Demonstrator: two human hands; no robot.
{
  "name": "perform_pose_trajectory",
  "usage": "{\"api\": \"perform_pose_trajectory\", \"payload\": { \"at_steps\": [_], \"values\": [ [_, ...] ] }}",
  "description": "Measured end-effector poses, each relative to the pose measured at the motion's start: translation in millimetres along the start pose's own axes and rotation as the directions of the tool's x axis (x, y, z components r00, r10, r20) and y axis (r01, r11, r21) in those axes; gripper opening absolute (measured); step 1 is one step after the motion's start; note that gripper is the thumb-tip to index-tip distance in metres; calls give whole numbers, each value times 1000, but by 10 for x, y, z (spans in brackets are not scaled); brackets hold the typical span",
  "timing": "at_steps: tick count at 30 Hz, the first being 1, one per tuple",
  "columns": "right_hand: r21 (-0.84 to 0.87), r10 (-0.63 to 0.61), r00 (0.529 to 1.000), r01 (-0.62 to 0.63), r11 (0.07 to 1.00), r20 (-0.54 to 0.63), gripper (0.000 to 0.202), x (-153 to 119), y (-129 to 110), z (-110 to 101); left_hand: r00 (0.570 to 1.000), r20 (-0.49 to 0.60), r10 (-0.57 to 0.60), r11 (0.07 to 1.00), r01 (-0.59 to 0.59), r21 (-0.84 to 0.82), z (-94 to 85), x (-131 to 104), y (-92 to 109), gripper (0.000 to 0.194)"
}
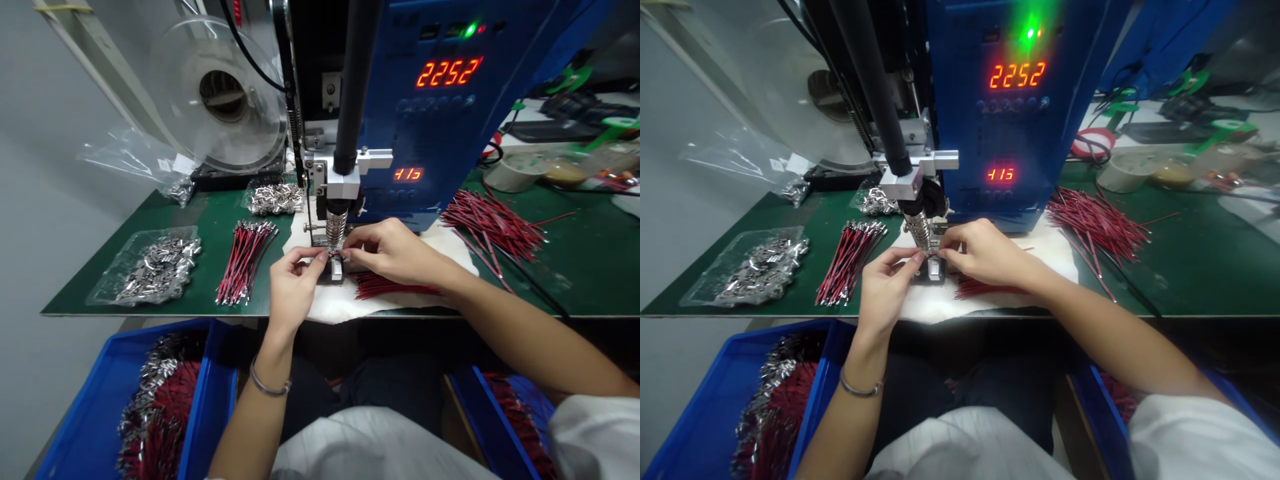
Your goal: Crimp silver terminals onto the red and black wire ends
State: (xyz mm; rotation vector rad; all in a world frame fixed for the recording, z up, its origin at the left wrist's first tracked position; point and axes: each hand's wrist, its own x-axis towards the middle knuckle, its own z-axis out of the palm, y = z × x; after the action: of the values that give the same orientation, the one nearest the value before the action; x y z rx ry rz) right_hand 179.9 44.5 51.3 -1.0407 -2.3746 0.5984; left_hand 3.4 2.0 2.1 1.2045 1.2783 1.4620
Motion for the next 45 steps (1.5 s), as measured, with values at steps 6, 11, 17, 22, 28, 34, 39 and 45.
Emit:
{"api": "perform_pose_trajectory", "payload": {
  "at_steps": [6, 11, 17, 22, 28, 34, 39, 45],
  "values": [
    [3, 7, 1000, -7, 1000, 1, 18, -1, 0, 6, 1000, -1, -2, 1000, 2, 16, -4, -1, -6, 16],
    [6, 2, 1000, -2, 1000, 6, 17, -3, 2, 3, 1000, 3, 5, 1000, -5, 19, -10, 2, -14, 16],
    [8, -3, 1000, 3, 1000, 7, 17, -8, -10, 1, 1000, 3, -2, 1000, 2, 14, -17, -3, -17, 16],
    [-8, 5, 1000, -4, 1000, 5, 18, -9, -9, 11, 1000, -4, -10, 999, 10, 34, -10, -1, -10, 16],
    [-6, 0, 1000, 0, 1000, 2, 17, -10, 3, 10, 1000, -10, -14, 999, 14, 37, -14, 1, -13, 16],
    [-4, -9, 1000, 9, 1000, 3, 18, -12, 8, 12, 1000, 0, -14, 1000, 14, 22, -13, -4, -20, 17],
    [-1, -17, 1000, 17, 1000, 3, 18, -17, 11, 16, 1000, -4, -9, 999, 9, 32, -11, 4, -20, 17],
    [0, -6, 1000, 6, 1000, 8, 18, -14, 2, 15, 1000, -3, 6, 1000, -6, 30, -20, 1, -29, 16]
  ]
}}
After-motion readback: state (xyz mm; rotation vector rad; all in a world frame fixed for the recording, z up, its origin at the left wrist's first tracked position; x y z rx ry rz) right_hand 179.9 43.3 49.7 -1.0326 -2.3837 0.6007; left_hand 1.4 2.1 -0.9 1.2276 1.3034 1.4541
